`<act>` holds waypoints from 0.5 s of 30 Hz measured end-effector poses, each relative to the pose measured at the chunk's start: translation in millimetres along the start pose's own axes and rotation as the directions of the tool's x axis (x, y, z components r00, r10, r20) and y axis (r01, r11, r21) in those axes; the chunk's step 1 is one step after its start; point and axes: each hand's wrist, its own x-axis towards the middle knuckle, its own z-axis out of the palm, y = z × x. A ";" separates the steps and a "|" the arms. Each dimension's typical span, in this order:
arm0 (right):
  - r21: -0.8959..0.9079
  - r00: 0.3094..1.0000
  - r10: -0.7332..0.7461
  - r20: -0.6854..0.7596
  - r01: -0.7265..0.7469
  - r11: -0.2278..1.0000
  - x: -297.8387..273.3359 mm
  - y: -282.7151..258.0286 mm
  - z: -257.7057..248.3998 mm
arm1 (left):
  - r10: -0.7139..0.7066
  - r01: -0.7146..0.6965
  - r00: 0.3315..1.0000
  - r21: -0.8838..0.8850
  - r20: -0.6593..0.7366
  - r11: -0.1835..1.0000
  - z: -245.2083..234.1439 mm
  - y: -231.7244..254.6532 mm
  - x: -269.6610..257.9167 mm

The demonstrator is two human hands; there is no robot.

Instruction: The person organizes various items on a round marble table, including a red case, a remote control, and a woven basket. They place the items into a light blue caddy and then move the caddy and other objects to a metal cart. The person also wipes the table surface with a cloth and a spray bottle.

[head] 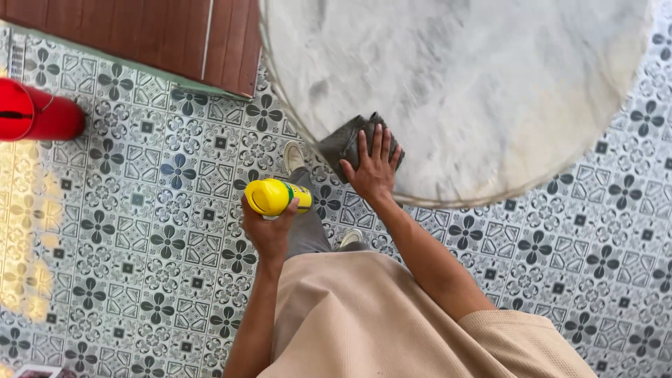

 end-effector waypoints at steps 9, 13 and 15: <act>0.032 1.000 0.019 0.023 -0.020 0.999 266.8 -116.1 46.4 | -0.022 0.024 0.996 -0.016 0.081 1.000 28.0 -26.0 171.0; -0.060 0.973 0.115 0.201 -0.105 0.993 391.8 -118.7 34.5 | -0.030 0.004 0.941 0.080 0.337 0.997 20.1 -11.3 266.3; -0.074 0.940 0.160 0.300 -0.144 0.987 430.4 -118.5 26.3 | -0.011 -0.029 0.924 0.100 0.383 0.995 16.5 -9.0 310.8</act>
